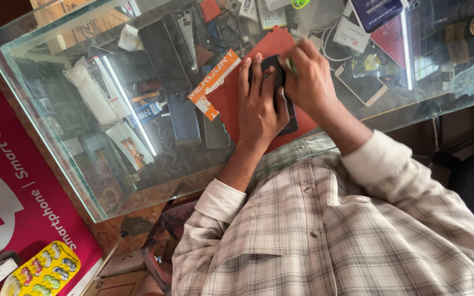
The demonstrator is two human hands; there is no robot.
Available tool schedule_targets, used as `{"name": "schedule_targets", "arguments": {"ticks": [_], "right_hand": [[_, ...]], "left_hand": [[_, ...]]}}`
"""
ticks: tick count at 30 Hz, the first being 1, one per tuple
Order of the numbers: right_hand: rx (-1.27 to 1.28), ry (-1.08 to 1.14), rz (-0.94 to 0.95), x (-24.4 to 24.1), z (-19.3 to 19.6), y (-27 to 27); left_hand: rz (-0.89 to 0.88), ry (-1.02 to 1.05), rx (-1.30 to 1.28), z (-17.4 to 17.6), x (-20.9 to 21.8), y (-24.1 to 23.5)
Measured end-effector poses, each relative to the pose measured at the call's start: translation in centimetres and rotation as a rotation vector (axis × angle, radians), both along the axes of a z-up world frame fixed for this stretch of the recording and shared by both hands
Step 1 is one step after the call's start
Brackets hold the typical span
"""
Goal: The person removes a green rubber band from a smartphone, then wipes the screen and edges with a green cloth. They apply liquid from a small bottle onto the cloth and continue wiping the phone's screen and sides repeatedly.
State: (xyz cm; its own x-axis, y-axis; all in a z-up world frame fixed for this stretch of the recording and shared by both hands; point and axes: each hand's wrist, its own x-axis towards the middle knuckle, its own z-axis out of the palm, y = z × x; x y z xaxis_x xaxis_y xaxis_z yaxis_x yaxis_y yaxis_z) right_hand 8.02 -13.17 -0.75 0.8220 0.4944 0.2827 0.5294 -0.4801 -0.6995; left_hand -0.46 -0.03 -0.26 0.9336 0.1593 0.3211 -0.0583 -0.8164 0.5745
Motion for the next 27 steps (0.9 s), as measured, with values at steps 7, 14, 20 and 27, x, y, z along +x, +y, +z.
{"name": "schedule_targets", "arguments": {"ticks": [7,14,20,27], "right_hand": [[0.004,-0.006,0.024,-0.2,0.9,0.0],[-0.036,0.029,0.075,-0.3,0.7,-0.4],[0.023,-0.023,0.048,1.2,1.4,0.8],[-0.024,0.059,0.215,-2.4,1.4,-3.2]], "left_hand": [[-0.002,-0.042,-0.016,0.1,0.2,0.0],[0.000,-0.041,-0.019,0.4,0.4,0.0],[-0.006,0.000,-0.015,0.7,-0.1,-0.2],[0.016,-0.029,-0.031,0.4,0.2,-0.2]]}}
